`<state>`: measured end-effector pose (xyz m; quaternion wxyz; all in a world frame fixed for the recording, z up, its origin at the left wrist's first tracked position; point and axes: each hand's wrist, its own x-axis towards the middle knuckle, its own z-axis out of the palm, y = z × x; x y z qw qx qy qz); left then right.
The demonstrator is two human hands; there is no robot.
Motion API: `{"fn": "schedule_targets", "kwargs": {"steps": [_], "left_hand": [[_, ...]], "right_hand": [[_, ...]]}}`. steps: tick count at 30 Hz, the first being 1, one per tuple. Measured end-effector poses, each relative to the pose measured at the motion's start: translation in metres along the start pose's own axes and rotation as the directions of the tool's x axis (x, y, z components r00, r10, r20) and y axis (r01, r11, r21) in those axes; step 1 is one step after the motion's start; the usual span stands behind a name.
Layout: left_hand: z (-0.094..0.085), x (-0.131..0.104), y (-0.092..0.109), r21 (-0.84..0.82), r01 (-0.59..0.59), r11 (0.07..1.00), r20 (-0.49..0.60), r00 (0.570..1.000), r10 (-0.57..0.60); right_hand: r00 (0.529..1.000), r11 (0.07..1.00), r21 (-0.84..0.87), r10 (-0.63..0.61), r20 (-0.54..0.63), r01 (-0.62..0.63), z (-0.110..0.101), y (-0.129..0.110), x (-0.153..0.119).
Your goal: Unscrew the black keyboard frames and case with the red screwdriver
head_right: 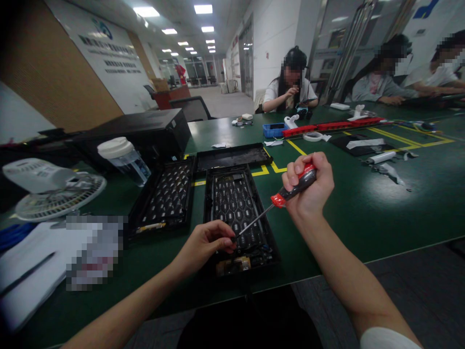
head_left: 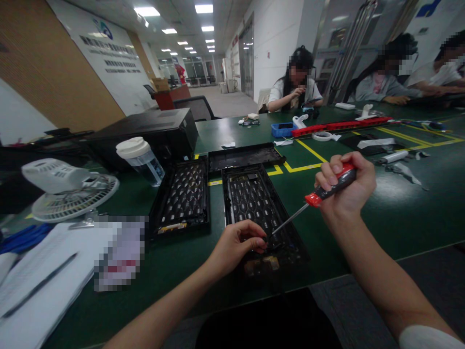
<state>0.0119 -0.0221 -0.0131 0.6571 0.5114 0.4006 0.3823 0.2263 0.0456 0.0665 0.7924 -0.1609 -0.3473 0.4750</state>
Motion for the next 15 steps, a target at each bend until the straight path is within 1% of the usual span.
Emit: {"fn": "schedule_targets", "kwargs": {"steps": [5,15], "left_hand": [[-0.0001,0.0,-0.0001,0.028,0.008,1.0,0.004,1.0,-0.008],[0.0009,-0.0008,0.0014,0.026,0.006,1.0,0.009,1.0,-0.006]], "right_hand": [[1.0,1.0,-0.023,0.019,-0.024,-0.02,0.0044,-0.0027,-0.0034],[1.0,1.0,-0.021,-0.012,0.013,0.012,0.0057,-0.0024,-0.0055]]}}
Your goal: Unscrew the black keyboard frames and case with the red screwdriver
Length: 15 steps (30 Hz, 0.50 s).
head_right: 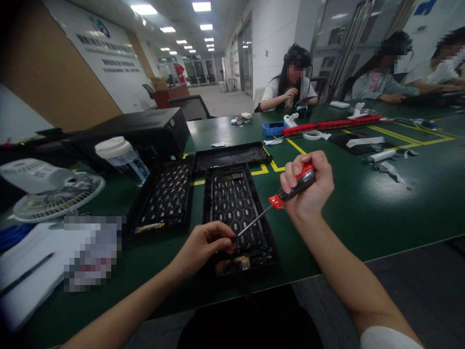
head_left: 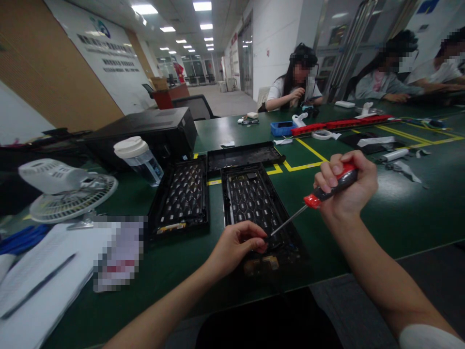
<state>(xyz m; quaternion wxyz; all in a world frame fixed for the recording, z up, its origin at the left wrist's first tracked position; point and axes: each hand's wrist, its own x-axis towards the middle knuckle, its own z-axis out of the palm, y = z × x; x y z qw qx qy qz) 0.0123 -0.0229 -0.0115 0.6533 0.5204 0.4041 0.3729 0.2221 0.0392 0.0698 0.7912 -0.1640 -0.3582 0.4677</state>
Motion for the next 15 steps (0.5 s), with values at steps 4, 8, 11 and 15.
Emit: {"fn": "schedule_targets", "kwargs": {"steps": [4,8,11,15], "left_hand": [[0.0,-0.001,-0.001,0.005,0.007,1.0,-0.005,1.0,-0.007],[0.0,-0.001,-0.003,0.027,0.025,0.999,0.0,1.0,-0.025],[0.001,-0.001,-0.003,0.035,0.034,0.999,0.001,0.999,-0.034],[0.001,0.0,-0.004,0.048,0.016,0.999,0.001,1.0,-0.016]], "right_hand": [[0.998,0.999,-0.019,-0.04,0.044,0.041,0.001,-0.004,-0.003],[0.993,0.997,-0.052,-0.051,0.102,0.057,0.002,-0.008,-0.007],[0.987,0.994,-0.056,-0.082,0.134,0.09,0.003,-0.01,-0.011],[0.986,0.991,-0.083,-0.097,0.136,0.109,0.005,-0.012,-0.015]]}}
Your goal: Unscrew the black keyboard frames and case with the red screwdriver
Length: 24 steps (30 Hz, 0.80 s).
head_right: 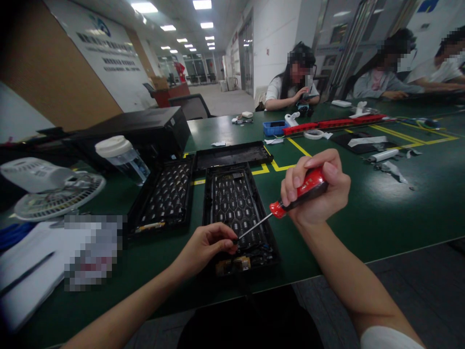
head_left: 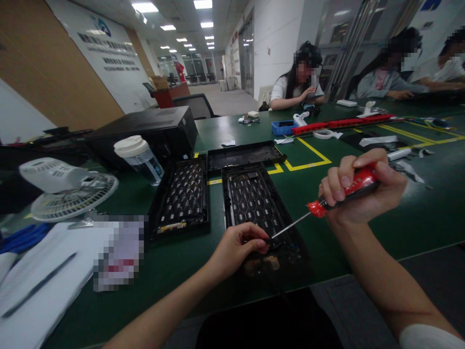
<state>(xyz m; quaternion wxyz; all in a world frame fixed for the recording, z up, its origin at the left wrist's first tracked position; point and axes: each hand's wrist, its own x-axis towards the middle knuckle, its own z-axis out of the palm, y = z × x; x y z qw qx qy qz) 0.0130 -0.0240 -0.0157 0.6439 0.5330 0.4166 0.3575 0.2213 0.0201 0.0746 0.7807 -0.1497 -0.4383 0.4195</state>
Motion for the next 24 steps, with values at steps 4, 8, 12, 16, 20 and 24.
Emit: {"fn": "schedule_targets", "kwargs": {"steps": [4,8,12,16,20,24], "left_hand": [[-0.0015,0.0005,-0.0015,0.04,-0.021,0.999,0.012,1.0,0.02],[-0.0017,-0.0006,-0.0003,0.066,-0.026,0.997,0.04,0.999,0.024],[-0.0008,-0.0011,0.0017,0.051,-0.007,0.999,0.055,0.998,0.005],[-0.0007,-0.0005,0.0017,0.049,-0.007,0.999,0.052,0.999,0.004],[-0.0009,-0.0005,0.0025,0.039,-0.007,0.999,0.069,0.998,0.005],[-0.0019,-0.0006,0.0044,0.009,-0.001,1.0,0.082,0.997,0.0]], "right_hand": [[1.0,1.0,-0.018,0.013,0.006,-0.012,-0.0004,-0.0009,0.0],[0.999,1.0,-0.013,0.016,0.034,-0.016,-0.0004,-0.0019,-0.0004],[0.998,1.0,0.009,-0.004,0.056,0.004,0.0018,-0.0034,-0.0012],[0.999,1.0,-0.003,-0.013,0.051,0.013,0.0031,-0.0035,-0.0016],[0.999,0.999,-0.037,-0.002,0.037,0.003,0.0028,-0.0043,-0.0023],[0.999,0.999,-0.046,-0.006,0.045,0.008,0.0034,-0.0065,-0.0029]]}}
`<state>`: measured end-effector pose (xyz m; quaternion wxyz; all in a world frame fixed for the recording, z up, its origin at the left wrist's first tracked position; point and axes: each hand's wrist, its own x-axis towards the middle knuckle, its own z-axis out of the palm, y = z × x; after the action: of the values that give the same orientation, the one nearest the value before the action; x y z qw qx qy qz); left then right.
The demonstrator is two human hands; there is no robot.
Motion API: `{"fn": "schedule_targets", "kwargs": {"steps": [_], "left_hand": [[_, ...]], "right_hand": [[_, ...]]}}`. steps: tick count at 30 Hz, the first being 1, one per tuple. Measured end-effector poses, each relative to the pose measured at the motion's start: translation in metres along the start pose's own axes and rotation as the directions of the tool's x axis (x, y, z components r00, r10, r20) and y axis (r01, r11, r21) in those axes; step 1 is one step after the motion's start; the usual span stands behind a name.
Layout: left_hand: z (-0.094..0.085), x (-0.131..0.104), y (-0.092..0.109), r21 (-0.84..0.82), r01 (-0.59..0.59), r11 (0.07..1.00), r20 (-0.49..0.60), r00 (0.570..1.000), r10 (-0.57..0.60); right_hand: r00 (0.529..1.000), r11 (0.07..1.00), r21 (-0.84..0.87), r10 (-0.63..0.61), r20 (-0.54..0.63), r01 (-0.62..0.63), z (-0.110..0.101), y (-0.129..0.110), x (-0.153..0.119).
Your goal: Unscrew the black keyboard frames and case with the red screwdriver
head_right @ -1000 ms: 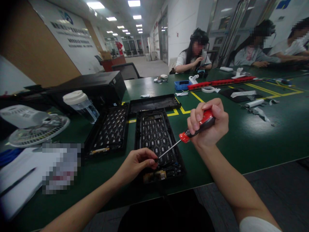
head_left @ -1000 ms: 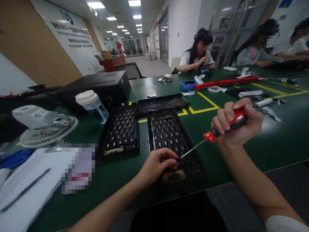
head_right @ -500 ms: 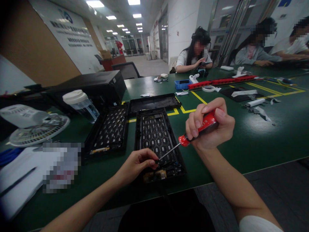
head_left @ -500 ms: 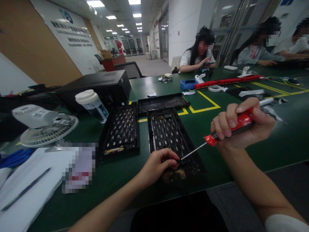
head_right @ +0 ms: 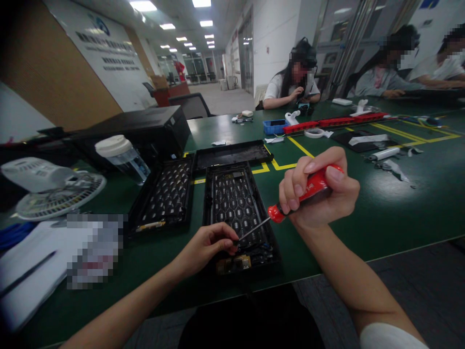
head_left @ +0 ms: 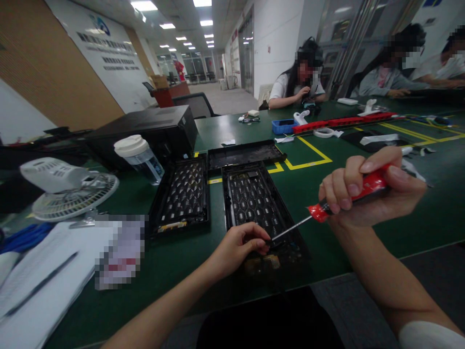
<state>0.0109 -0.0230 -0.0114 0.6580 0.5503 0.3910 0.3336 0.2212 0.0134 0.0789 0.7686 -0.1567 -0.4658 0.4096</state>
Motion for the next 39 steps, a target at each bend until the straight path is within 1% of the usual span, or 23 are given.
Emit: {"fn": "schedule_targets", "kwargs": {"steps": [3,7,11,13,15,16,17,18,20,21,23,25,27,29,31,35,39], "left_hand": [[-0.002,0.0,0.0,0.0,-0.004,1.0,0.012,1.0,0.004],[-0.002,0.001,-0.002,-0.003,-0.011,1.0,0.024,1.0,0.012],[-0.001,0.001,-0.004,0.017,-0.045,0.999,0.013,0.999,0.045],[-0.004,0.0,-0.003,0.08,-0.084,0.993,-0.016,0.996,0.086],[-0.012,0.0,0.0,0.236,-0.148,0.96,-0.07,0.983,0.169],[-0.018,0.0,0.002,0.357,-0.171,0.918,-0.101,0.97,0.22],[-0.024,0.0,0.004,0.501,-0.191,0.844,-0.129,0.948,0.29],[-0.03,0.001,0.005,0.637,-0.196,0.745,-0.149,0.917,0.369],[-0.041,0.004,0.006,0.806,-0.175,0.565,-0.155,0.86,0.487],[-0.046,0.006,0.005,0.859,-0.151,0.489,-0.153,0.836,0.527],[-0.052,0.009,0.0,0.926,-0.106,0.363,-0.13,0.812,0.569],[-0.055,0.013,-0.007,0.959,-0.083,0.272,-0.096,0.806,0.584],[-0.057,0.017,-0.015,0.972,-0.078,0.221,-0.067,0.811,0.581],[-0.057,0.019,-0.02,0.974,-0.068,0.217,-0.066,0.827,0.558],[-0.057,0.02,-0.022,0.97,-0.057,0.237,-0.082,0.84,0.536],[-0.057,0.019,-0.023,0.966,-0.05,0.252,-0.096,0.841,0.533],[-0.057,0.019,-0.022,0.964,-0.05,0.259,-0.1,0.84,0.533]], "right_hand": [[1.0,1.0,0.02,-0.011,0.017,0.011,0.0,0.0,0.001],[1.0,1.0,0.017,-0.01,0.004,0.01,0.0,0.0,0.001],[0.999,0.999,0.044,-0.027,0.02,0.026,0.0,0.0,0.002],[0.999,0.997,0.068,-0.039,0.037,0.036,-0.001,0.0,0.002],[0.997,0.995,0.092,-0.049,0.065,0.043,-0.004,0.002,0.004],[0.994,0.993,0.109,-0.061,0.087,0.052,-0.005,0.003,0.005],[0.99,0.99,0.128,-0.079,0.113,0.064,-0.006,0.005,0.006],[0.985,0.986,0.146,-0.098,0.144,0.077,-0.007,0.006,0.007],[0.971,0.982,0.169,-0.115,0.208,0.08,-0.008,0.009,0.008],[0.967,0.983,0.171,-0.107,0.232,0.067,-0.008,0.01,0.008],[0.963,0.986,0.164,-0.073,0.26,0.03,-0.006,0.011,0.008],[0.959,0.989,0.15,-0.042,0.279,0.0,-0.004,0.011,0.007],[0.955,0.992,0.129,-0.02,0.297,-0.019,-0.001,0.011,0.005],[0.948,0.994,0.104,0.007,0.318,-0.042,0.001,0.011,0.004],[0.943,0.994,0.086,0.034,0.331,-0.066,0.001,0.011,0.004],[0.935,0.993,0.068,0.069,0.347,-0.098,0.002,0.011,0.004],[0.944,0.993,0.039,0.089,0.318,-0.107,0.006,0.011,0.003]]}}
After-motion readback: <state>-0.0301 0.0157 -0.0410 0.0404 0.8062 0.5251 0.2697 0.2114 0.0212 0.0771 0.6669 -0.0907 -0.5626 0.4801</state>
